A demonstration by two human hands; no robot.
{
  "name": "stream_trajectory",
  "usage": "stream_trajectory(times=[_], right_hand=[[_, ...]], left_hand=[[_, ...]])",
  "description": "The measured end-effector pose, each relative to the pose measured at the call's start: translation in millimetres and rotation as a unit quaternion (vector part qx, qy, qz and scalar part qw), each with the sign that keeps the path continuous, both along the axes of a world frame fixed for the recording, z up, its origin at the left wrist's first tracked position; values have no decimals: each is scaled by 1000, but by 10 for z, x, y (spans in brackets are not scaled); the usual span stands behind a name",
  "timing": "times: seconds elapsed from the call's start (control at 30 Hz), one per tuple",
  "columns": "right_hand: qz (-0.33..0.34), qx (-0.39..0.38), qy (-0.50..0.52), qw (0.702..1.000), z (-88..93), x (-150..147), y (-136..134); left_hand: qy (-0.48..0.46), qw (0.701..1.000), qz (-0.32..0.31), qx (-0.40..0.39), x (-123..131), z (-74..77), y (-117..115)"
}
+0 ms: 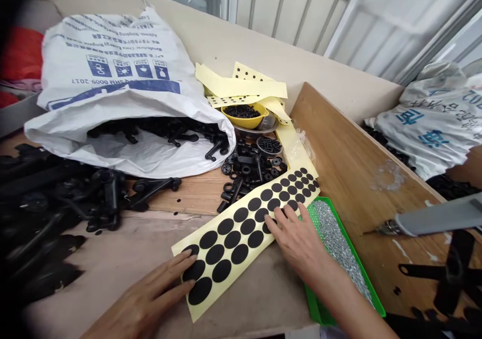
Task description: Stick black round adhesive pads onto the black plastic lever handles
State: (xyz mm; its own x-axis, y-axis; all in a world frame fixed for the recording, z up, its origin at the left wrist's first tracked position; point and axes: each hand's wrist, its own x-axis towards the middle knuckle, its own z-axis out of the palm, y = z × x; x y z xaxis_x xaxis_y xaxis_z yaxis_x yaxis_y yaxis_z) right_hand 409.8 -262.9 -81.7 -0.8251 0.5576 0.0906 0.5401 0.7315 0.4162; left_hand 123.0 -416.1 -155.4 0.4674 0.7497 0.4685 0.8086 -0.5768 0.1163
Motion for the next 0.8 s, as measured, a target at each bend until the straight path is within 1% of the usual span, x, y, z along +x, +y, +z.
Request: stream_trajectory(times=[0.07, 0.1, 0.13, 0.17, 0.23, 0.27, 0.3, 0.37, 0.43, 0.53, 0.63, 0.8], right_hand=[[-18, -28, 45, 998, 54, -28, -132], [-21, -65, 80, 994, 78, -83, -213], [-19, -123, 120, 985, 93, -164, -302], [-15, -195, 159, 968, 93, -265, -393], [-2, -351, 211, 912, 38, -492, -567], [4, -397, 214, 893, -18, -597, -641], [7, -413, 214, 885, -88, -683, -704], [0, -395, 215, 893, -243, -787, -793], [-3, -371, 219, 902, -369, -807, -841], [2, -364, 237, 901, -455, -774, -881], [2, -351, 262, 899, -475, -765, -921], [-12, -354, 273, 894, -479, -775, -951]], left_hand=[[-4, 1000, -9, -10, 56, -44, 9], [-11, 1000, -9, -13, 80, -80, 12], [-21, 1000, -8, -12, 99, -121, 13], [-35, 999, -1, -9, 114, -160, 10], [-60, 998, 17, -2, 126, -212, -8], [-59, 998, 21, -7, 122, -217, -24], [-51, 998, 21, -10, 112, -205, -44], [-19, 999, 16, -23, 85, -145, -87], [11, 999, 8, -44, 62, -68, -124], [23, 999, 5, -49, 66, -11, -156], [27, 999, 15, -44, 113, -76, -169], [20, 999, 17, -25, 196, -298, -174]])
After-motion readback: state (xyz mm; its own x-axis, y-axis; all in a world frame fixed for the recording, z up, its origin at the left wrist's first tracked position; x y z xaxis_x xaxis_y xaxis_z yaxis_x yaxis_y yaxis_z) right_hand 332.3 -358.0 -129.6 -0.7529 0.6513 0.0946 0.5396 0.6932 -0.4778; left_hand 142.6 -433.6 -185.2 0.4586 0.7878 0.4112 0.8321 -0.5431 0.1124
